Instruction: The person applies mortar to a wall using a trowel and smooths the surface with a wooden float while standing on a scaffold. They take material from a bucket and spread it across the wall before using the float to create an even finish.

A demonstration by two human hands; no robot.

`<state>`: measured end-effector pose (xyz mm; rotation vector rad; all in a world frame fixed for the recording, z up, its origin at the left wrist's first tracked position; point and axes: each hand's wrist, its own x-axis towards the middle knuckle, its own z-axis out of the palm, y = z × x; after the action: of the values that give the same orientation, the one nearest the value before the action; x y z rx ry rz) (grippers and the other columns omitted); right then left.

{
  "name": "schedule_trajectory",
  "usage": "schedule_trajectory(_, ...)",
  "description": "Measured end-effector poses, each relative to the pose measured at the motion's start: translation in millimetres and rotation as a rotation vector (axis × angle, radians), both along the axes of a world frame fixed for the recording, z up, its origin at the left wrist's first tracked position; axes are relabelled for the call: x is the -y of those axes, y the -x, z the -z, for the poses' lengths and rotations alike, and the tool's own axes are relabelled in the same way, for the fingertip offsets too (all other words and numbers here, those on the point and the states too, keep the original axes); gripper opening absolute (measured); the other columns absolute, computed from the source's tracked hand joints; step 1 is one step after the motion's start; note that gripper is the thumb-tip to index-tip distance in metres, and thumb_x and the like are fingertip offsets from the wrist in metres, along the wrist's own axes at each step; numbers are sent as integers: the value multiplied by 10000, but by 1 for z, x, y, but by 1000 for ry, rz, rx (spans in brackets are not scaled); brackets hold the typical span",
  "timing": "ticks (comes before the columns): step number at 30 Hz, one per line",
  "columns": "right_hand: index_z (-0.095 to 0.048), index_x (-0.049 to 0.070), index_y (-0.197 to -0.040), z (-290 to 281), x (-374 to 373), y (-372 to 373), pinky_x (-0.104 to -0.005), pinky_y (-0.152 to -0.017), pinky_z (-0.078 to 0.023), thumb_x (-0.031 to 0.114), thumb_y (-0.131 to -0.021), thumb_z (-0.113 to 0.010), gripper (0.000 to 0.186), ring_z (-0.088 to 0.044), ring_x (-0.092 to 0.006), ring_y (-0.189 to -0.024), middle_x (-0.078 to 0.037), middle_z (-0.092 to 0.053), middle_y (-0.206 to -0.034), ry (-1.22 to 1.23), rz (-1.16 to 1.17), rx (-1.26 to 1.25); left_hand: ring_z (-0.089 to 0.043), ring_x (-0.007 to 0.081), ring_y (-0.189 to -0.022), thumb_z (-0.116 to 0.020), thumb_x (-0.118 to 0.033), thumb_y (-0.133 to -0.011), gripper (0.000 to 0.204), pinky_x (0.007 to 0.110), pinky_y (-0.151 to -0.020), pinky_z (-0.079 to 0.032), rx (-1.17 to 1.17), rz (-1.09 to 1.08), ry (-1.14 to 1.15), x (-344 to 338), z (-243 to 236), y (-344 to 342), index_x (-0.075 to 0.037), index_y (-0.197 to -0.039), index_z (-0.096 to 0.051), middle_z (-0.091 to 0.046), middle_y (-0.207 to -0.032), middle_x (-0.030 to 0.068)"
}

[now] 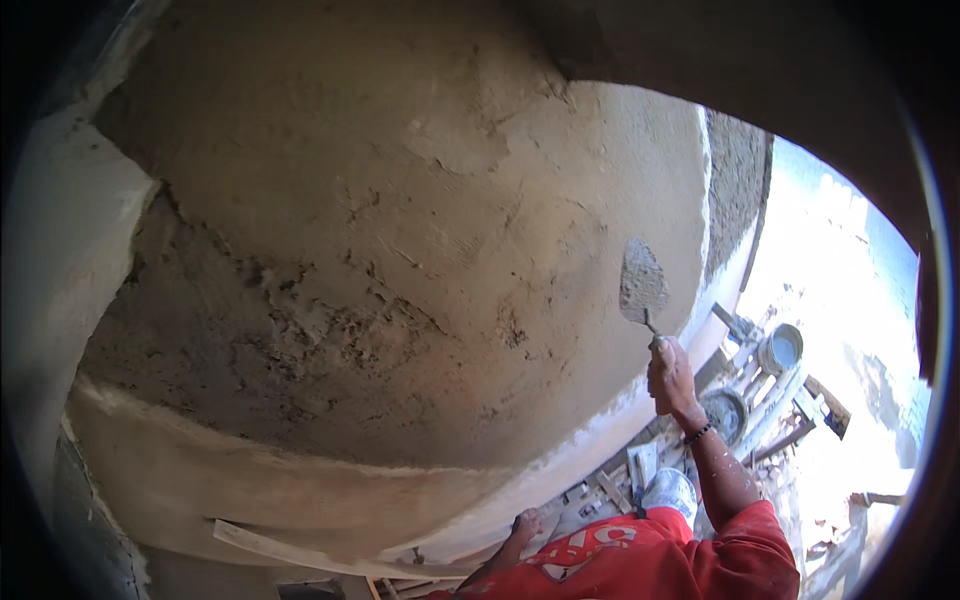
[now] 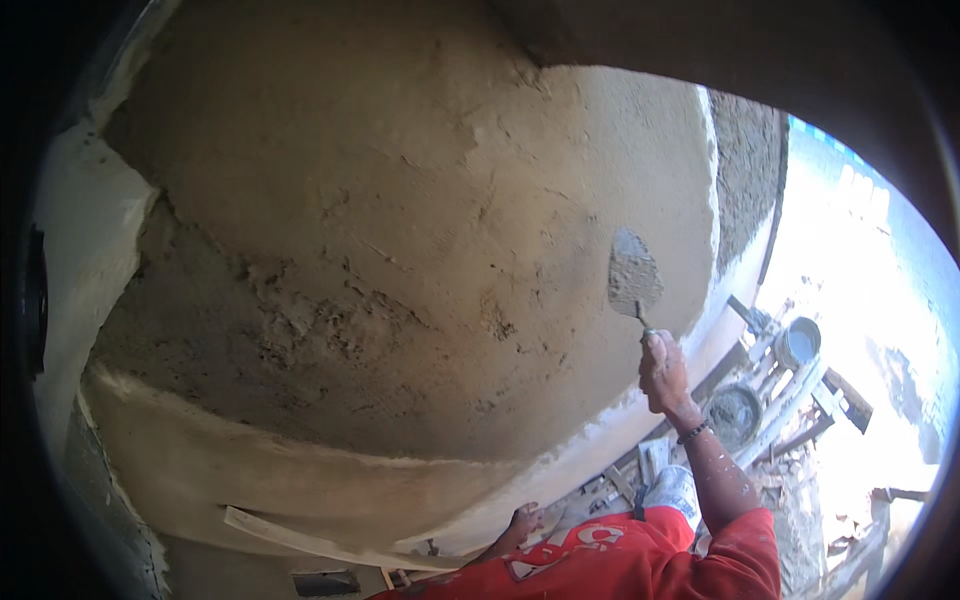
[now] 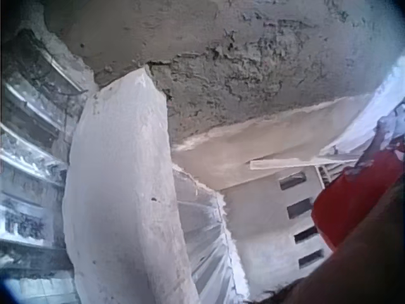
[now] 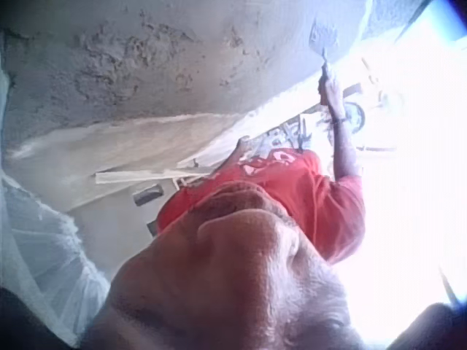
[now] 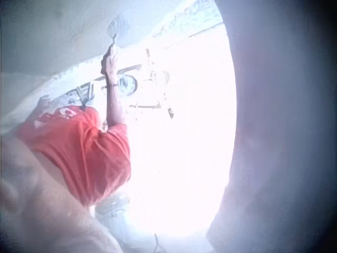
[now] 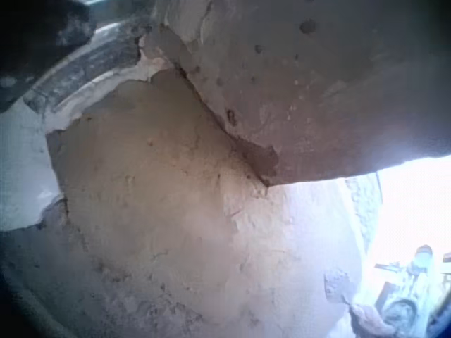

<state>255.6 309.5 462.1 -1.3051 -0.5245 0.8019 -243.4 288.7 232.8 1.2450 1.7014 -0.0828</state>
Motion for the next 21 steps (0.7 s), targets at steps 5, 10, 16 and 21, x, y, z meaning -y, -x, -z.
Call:
schedule_trajectory(5,-555,4,-973,110,114,-24,-356,-451,-459,306,-917,-534,308,-547,-194,-464,-63,-544,-602,552,109,-49,-619,166,-781,-662,-162,-886,400,306,-606,-551,72,-137,98,7,12,12,-111,-1263,-538,-615,-989,50)
schedule_trajectory(10,-590,-27,-884,209,238,-26,-381,-471,-477,194,-868,-555,224,-597,-213,-517,-108,-595,-650,1077,-37,-186,-620,201,-850,-595,-61,-890,497,320,-638,-566,67,-212,226,15,-30,-3,-21,-1361,-442,-572,-1197,132)
schedule_trajectory(16,-658,-74,-824,313,285,-56,-398,-667,-504,280,-814,-592,361,-665,-263,-753,-179,-691,-829,1259,-173,-273,-614,154,-683,-621,-146,-870,588,277,-627,-516,49,-159,196,17,5,16,-84,-1413,-404,-616,-1020,61)
schedule_trajectory(21,-588,-29,-990,350,230,-113,-374,-486,-520,275,-898,-574,318,-642,-254,-610,-124,-612,-686,1116,99,-585,-626,179,-747,-615,-131,-867,564,291,-696,-530,78,-247,211,9,-18,-30,-31,-1391,-431,-612,-1063,92)
